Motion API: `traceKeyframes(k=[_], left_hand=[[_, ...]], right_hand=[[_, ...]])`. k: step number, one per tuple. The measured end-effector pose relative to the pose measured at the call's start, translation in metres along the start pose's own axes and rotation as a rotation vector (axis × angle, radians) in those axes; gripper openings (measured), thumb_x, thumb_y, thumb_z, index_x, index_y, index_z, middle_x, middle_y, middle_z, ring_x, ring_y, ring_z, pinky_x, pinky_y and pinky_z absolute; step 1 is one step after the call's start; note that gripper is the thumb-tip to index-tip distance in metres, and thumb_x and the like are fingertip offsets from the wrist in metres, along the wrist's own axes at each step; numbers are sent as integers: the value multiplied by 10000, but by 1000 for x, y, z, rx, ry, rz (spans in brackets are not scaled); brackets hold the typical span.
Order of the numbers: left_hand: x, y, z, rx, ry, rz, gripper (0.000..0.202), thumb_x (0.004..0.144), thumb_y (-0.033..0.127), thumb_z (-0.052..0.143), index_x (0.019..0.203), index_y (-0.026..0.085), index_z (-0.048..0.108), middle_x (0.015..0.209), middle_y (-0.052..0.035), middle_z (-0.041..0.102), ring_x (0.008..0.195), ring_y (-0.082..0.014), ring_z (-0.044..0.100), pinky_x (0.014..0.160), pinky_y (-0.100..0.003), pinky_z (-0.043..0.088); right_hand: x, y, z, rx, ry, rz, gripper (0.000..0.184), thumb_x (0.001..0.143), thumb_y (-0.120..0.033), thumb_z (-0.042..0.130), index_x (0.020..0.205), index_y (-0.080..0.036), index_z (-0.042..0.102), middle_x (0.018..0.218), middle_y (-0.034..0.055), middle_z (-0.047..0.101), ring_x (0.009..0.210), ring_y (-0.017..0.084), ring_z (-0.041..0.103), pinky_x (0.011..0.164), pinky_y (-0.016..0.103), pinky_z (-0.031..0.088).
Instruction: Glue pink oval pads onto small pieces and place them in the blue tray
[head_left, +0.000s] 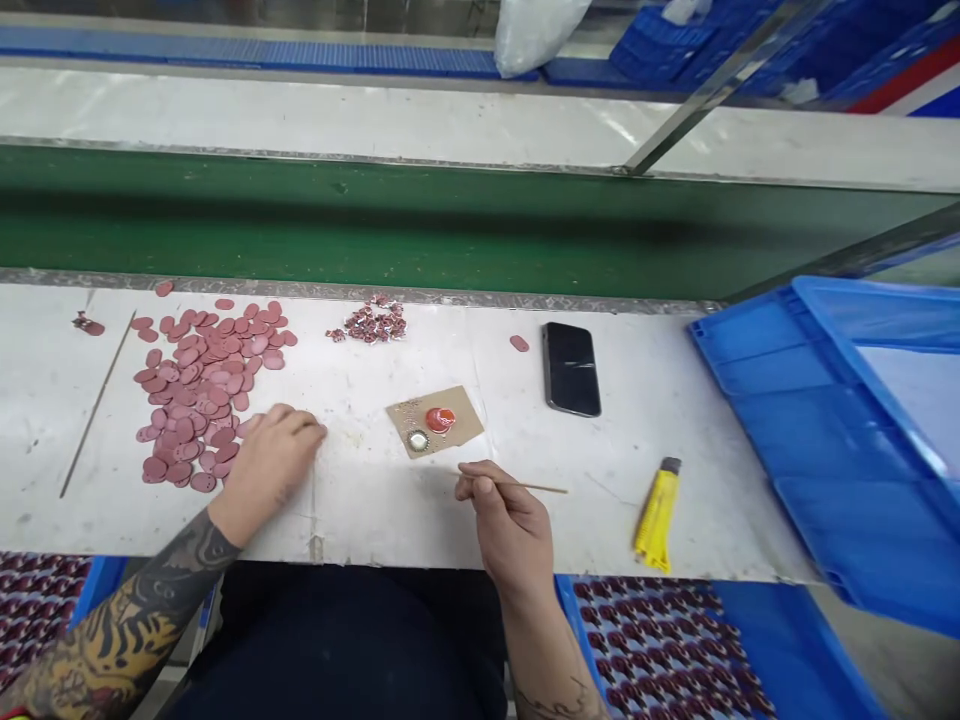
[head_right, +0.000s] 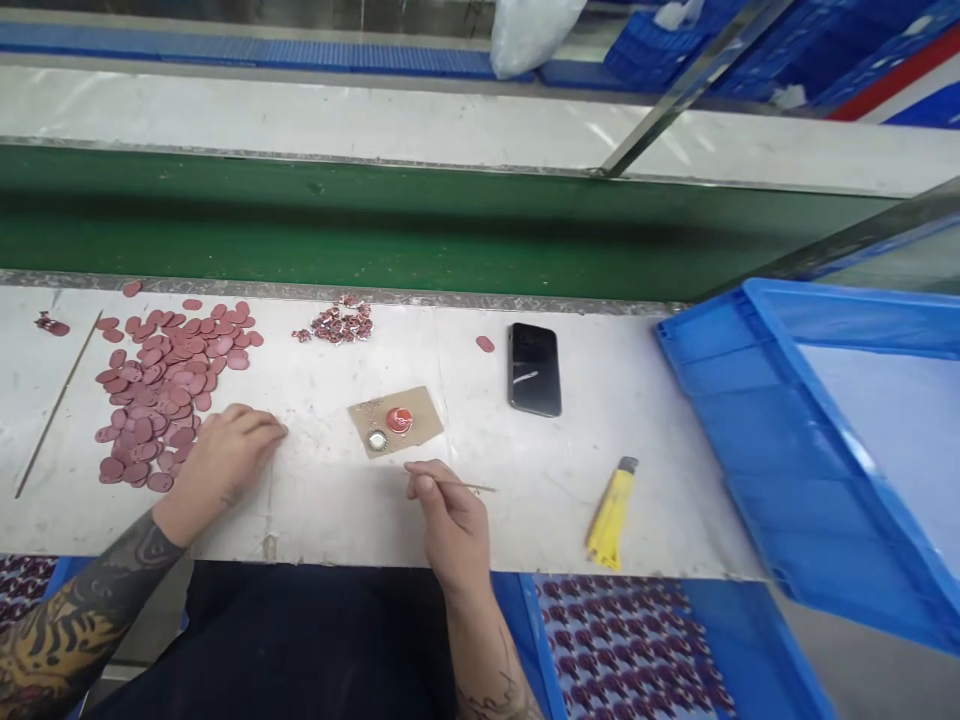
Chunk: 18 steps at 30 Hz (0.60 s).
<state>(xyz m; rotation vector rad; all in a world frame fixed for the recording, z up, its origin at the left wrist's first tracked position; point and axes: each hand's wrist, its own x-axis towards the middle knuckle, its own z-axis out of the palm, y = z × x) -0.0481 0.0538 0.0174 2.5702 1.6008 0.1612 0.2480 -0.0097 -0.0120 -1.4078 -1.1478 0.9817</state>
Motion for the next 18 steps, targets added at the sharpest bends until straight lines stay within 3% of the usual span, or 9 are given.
traceKeyframes(k=[4, 7, 13, 18], left_hand=[[-11, 44, 16, -98, -38, 155, 200, 961, 165, 550, 1094, 267, 659, 1101, -36, 703, 1026, -246, 573, 793, -427, 409], [-14, 61, 24, -221, -5, 186, 196, 981, 166, 506, 1084, 248, 650, 1075, -36, 703, 1000, -228, 585, 803, -412, 429], [-15, 64, 29, -366, 81, 67, 190, 964, 276, 547, 1107, 193, 640, 1098, -81, 657, 1010, -244, 560, 849, -406, 470], [-13, 63, 31, -366, 59, 64, 176, 976, 299, 529, 999, 217, 683, 1025, -71, 642, 949, -233, 549, 797, -393, 459]], right_hand=[[8, -1, 13, -178, 33, -41, 223, 955, -377, 547, 956, -226, 712, 791, 28, 669, 762, 201, 634, 742, 348, 520], [15, 4, 23, -334, 62, -40, 238, 972, -388, 505, 979, -214, 667, 831, 39, 707, 730, 199, 653, 717, 334, 523], [22, 9, 32, -556, 43, -70, 249, 982, -380, 460, 957, -214, 644, 921, 68, 743, 804, 228, 694, 740, 341, 521], [23, 8, 33, -640, 31, -79, 280, 991, -396, 445, 961, -204, 647, 912, 76, 747, 803, 229, 696, 742, 332, 519]])
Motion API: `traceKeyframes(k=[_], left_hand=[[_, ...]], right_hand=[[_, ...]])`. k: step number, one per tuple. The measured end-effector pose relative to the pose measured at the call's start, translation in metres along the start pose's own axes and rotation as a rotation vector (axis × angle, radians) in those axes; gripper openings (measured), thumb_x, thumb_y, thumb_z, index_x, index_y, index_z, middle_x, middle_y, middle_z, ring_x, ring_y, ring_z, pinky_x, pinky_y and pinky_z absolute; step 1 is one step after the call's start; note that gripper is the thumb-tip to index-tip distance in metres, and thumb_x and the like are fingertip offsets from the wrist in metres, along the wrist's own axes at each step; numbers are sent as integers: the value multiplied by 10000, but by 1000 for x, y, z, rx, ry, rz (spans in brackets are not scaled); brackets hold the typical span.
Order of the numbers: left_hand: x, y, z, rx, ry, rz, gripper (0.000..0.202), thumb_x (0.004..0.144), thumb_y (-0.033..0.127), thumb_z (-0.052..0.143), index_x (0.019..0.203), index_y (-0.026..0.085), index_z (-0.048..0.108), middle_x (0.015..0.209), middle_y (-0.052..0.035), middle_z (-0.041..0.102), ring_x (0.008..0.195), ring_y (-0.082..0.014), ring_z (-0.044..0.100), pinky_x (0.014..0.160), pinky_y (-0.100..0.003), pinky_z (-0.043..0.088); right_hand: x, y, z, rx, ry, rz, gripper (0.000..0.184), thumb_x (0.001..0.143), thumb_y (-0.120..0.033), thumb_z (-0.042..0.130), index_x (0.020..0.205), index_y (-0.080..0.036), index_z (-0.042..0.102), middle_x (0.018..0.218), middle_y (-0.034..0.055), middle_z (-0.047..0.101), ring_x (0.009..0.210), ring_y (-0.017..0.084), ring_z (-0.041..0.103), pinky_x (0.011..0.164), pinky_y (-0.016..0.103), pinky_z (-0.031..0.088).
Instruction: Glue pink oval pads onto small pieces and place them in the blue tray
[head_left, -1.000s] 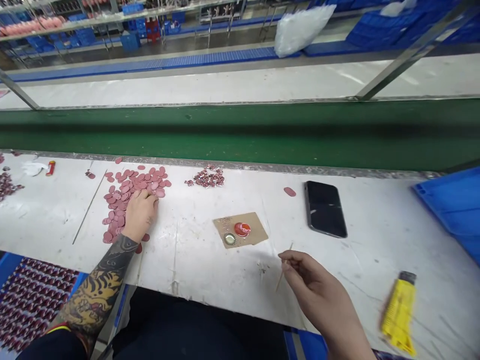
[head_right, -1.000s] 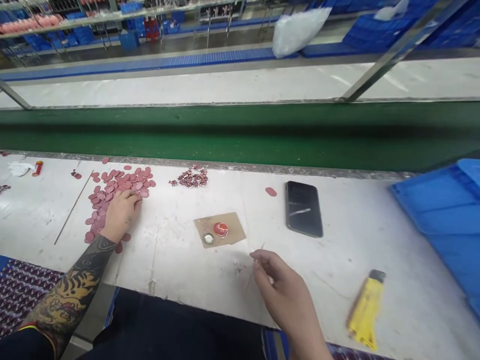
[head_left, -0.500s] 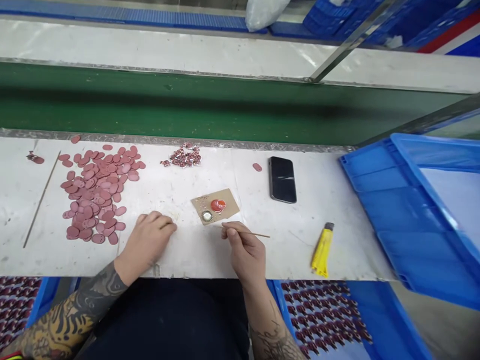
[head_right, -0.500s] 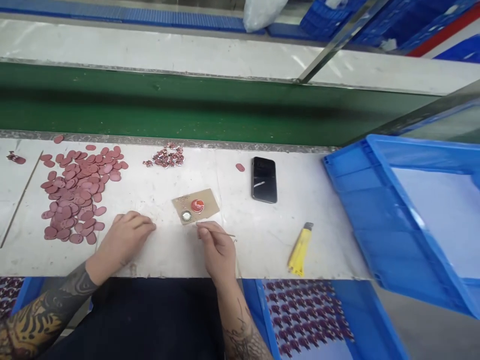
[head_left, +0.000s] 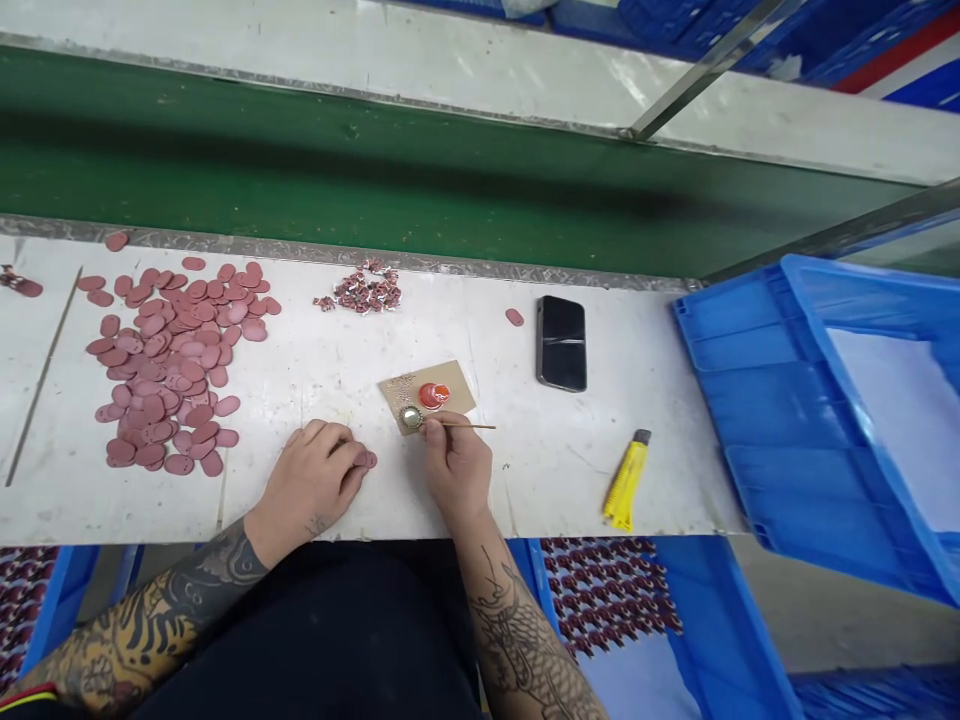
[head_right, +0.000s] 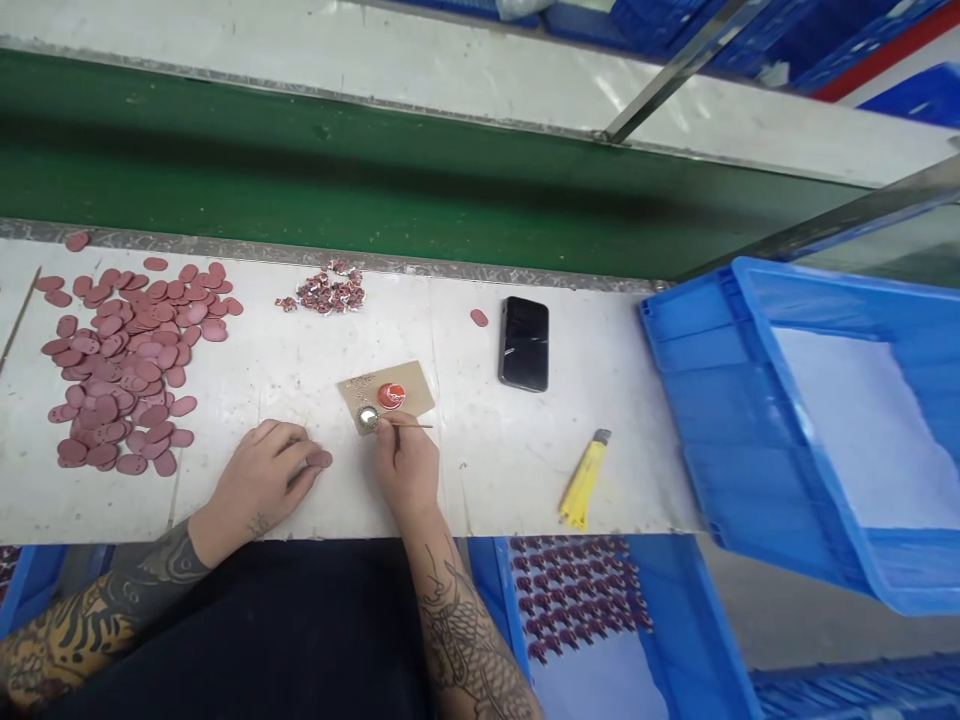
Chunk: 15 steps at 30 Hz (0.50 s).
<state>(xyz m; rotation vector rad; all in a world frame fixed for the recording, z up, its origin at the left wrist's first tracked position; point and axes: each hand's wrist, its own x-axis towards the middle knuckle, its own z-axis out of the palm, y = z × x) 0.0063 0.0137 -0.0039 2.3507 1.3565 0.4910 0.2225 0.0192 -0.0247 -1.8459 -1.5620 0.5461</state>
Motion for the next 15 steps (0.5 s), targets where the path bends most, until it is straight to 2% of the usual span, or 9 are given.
traceKeyframes(k=[9, 15], left_hand=[[1, 1, -2, -9, -33, 49, 154, 974, 304, 542, 978, 234, 679, 1015, -50, 636, 958, -224, 542, 784, -393, 414], [1, 1, -3, -4, -47, 36, 132, 959, 311, 561, 978, 227, 660, 1032, -44, 638, 975, -230, 537, 777, -397, 405]], right_hand=[[3, 2, 4, -42, 39, -75, 286, 982, -387, 456, 938, -189, 658, 895, 83, 755, 784, 239, 703, 691, 344, 524], [-12, -3, -3, 74, 85, -39, 216, 987, -351, 490, 942, -207, 645, 844, 43, 739, 734, 203, 695, 669, 323, 525]])
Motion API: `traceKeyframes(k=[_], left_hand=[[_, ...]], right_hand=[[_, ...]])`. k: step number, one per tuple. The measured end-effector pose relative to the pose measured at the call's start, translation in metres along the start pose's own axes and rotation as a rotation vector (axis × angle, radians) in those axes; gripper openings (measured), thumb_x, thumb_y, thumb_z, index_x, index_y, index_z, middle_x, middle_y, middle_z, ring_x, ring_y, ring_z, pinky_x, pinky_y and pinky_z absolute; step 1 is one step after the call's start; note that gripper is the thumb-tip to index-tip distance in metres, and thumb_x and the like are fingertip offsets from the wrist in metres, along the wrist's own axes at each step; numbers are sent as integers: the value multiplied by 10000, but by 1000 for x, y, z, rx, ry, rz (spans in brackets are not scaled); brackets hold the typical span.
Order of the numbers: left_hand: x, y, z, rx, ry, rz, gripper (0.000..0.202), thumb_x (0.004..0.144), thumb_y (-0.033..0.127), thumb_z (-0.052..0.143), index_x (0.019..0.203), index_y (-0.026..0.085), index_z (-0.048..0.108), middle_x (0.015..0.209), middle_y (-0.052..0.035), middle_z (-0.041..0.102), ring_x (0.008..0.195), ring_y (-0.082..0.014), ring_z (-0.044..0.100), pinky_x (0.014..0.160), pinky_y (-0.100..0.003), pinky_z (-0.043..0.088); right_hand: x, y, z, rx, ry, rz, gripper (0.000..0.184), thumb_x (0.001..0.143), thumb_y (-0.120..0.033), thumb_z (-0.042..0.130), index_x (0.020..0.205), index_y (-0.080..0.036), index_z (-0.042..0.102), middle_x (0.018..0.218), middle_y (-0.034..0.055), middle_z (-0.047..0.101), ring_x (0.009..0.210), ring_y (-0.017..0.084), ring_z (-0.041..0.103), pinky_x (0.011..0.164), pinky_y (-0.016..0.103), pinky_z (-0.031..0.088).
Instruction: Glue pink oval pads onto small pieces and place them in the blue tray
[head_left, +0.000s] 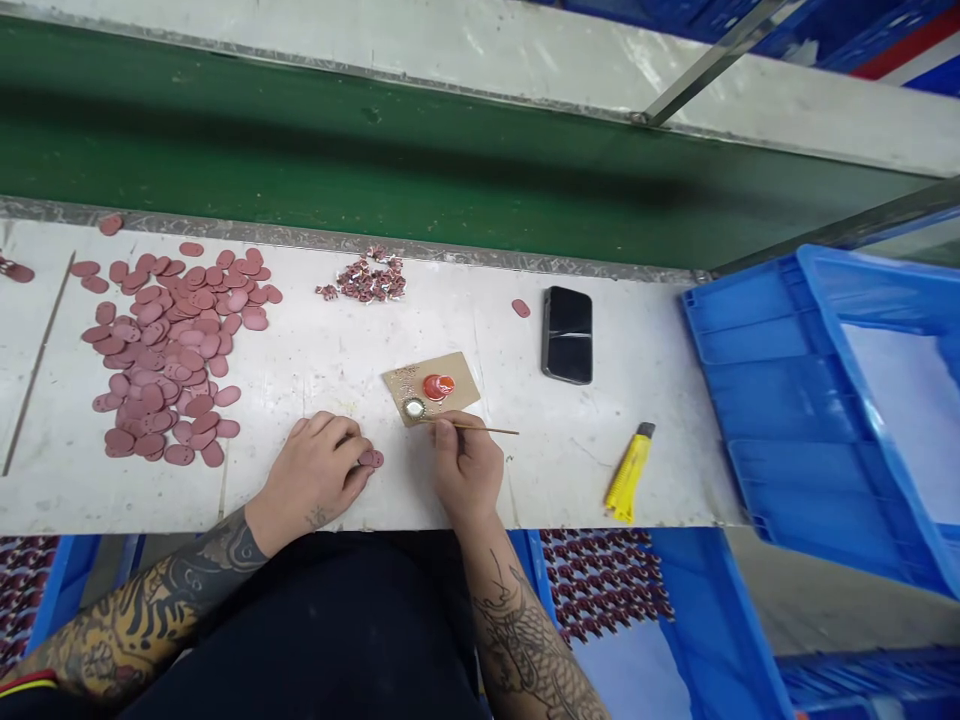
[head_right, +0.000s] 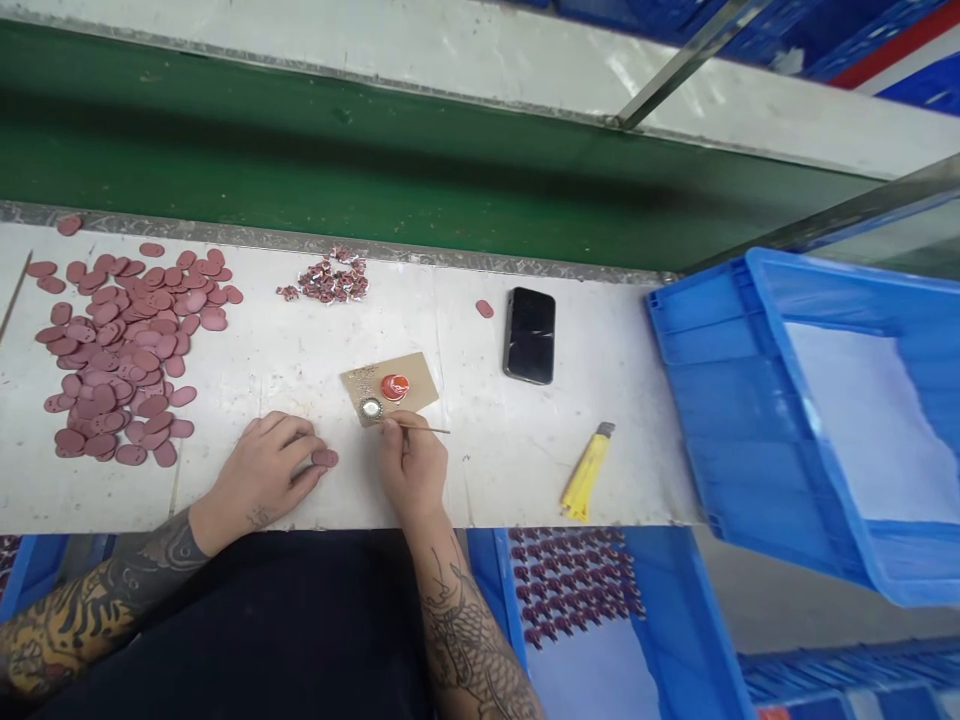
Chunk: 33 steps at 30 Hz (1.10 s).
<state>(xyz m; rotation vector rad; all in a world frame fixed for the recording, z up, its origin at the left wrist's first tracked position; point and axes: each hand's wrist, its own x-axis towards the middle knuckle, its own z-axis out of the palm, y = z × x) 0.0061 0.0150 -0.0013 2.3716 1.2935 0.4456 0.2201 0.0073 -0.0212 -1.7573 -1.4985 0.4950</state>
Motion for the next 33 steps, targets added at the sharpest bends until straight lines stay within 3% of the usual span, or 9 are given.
traceKeyframes(k=[6, 12, 14, 20, 28, 33], left_hand=[[1, 0, 0, 19, -31, -1, 137, 958, 326, 560, 982, 231, 656, 1036, -43, 634, 992, -239, 537, 790, -403, 408], [1, 2, -2, 42, -36, -2, 108, 935, 305, 589, 958, 221, 653, 1042, -48, 636, 993, -243, 537, 787, -408, 409], [2, 2, -2, 33, -32, -3, 119, 945, 312, 577, 958, 224, 657, 1033, -45, 636, 980, -238, 537, 778, -406, 406], [2, 1, -1, 4, -20, 2, 148, 969, 304, 541, 954, 230, 668, 1015, -40, 637, 958, -225, 535, 763, -393, 400], [3, -1, 1, 23, -7, 14, 149, 969, 314, 549, 941, 228, 667, 1013, -42, 647, 957, -227, 537, 760, -397, 402], [3, -1, 2, 22, 3, 22, 158, 973, 323, 542, 946, 231, 667, 1011, -47, 643, 946, -225, 535, 753, -393, 394]], right_hand=[[-28, -14, 2, 140, -169, -75, 130, 986, -281, 518, 952, -220, 627, 813, 15, 711, 705, 170, 685, 656, 289, 531], [-32, -17, 10, 118, -229, -168, 132, 987, -249, 508, 952, -222, 633, 820, 16, 720, 751, 174, 698, 684, 286, 534], [-27, -14, 6, 120, -188, -110, 141, 986, -283, 522, 949, -218, 642, 806, 18, 717, 730, 173, 692, 675, 289, 533], [1, 8, -15, 126, 126, 137, 238, 978, -403, 539, 950, -193, 647, 760, 20, 692, 689, 176, 659, 668, 307, 527], [15, 22, -13, -62, 65, 105, 246, 961, -386, 536, 953, -194, 689, 791, 40, 718, 693, 190, 659, 674, 324, 512], [2, 15, -16, 109, 94, 128, 227, 976, -384, 532, 964, -201, 666, 797, 25, 700, 722, 183, 664, 689, 320, 528]])
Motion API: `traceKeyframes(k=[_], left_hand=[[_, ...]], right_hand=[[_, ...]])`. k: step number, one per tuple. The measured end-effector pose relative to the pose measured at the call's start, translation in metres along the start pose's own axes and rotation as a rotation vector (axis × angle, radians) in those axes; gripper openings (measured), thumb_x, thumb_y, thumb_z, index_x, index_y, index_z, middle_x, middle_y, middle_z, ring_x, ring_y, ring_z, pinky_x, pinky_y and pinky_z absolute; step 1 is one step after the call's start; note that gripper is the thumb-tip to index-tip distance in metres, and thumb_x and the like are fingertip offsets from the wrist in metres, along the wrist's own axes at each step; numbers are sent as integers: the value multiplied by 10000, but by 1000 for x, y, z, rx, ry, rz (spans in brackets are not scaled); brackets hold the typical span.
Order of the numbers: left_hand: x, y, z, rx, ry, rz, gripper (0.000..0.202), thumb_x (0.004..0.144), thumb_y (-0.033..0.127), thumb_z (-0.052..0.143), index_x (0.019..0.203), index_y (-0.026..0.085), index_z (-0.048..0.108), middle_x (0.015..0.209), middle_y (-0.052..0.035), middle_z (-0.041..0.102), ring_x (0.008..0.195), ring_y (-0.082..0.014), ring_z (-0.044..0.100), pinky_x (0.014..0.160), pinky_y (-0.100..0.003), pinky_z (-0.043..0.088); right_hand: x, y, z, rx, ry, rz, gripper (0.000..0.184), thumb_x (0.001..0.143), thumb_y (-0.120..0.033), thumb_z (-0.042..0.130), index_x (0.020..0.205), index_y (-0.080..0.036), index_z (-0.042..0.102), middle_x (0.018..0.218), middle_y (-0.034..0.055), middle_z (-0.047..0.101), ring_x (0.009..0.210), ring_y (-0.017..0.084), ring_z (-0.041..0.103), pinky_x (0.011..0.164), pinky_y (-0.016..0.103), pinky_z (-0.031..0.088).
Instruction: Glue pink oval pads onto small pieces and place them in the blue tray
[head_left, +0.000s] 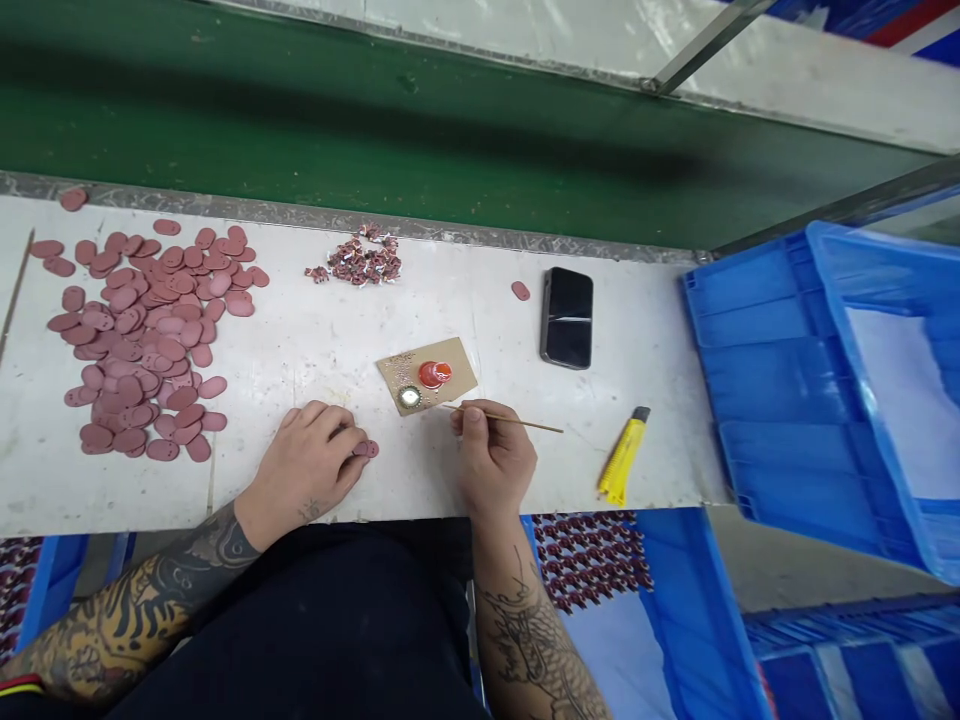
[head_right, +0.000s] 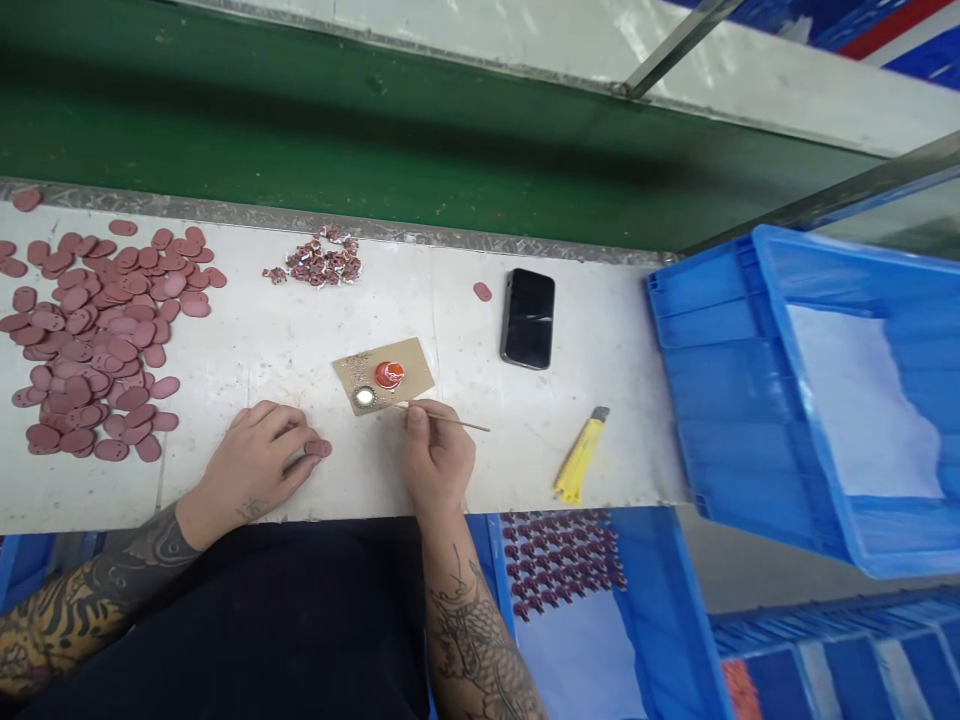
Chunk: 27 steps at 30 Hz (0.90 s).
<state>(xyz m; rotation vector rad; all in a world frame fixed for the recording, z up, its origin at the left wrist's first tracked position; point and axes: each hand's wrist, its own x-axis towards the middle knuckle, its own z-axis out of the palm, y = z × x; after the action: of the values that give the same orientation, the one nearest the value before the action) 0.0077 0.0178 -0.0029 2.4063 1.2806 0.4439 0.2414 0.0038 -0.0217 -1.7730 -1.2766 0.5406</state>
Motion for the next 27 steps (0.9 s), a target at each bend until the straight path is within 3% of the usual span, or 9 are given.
traceKeyframes(k=[7, 17, 27], left_hand=[[0, 3, -4, 14, -70, -22, 158, 973, 338, 535, 987, 247, 663, 1032, -46, 634, 988, -242, 530, 793, -414, 398], [1, 3, -3, 56, -44, -8, 160, 961, 327, 550, 1000, 229, 670, 1033, -69, 640, 977, -252, 540, 776, -414, 403], [1, 2, -3, 51, -51, -2, 147, 950, 310, 563, 1004, 221, 667, 1049, -64, 641, 989, -252, 529, 781, -422, 414]], right_hand=[[-32, -21, 14, 57, -289, -95, 172, 984, -329, 532, 958, -211, 654, 802, 23, 723, 706, 179, 690, 663, 303, 549], [-32, -29, 24, -51, -386, -266, 198, 1000, -278, 483, 945, -228, 667, 821, 32, 745, 755, 192, 718, 720, 311, 579], [-30, -29, 29, -111, -420, -324, 201, 987, -226, 474, 926, -206, 664, 867, 53, 754, 821, 198, 716, 761, 326, 580]])
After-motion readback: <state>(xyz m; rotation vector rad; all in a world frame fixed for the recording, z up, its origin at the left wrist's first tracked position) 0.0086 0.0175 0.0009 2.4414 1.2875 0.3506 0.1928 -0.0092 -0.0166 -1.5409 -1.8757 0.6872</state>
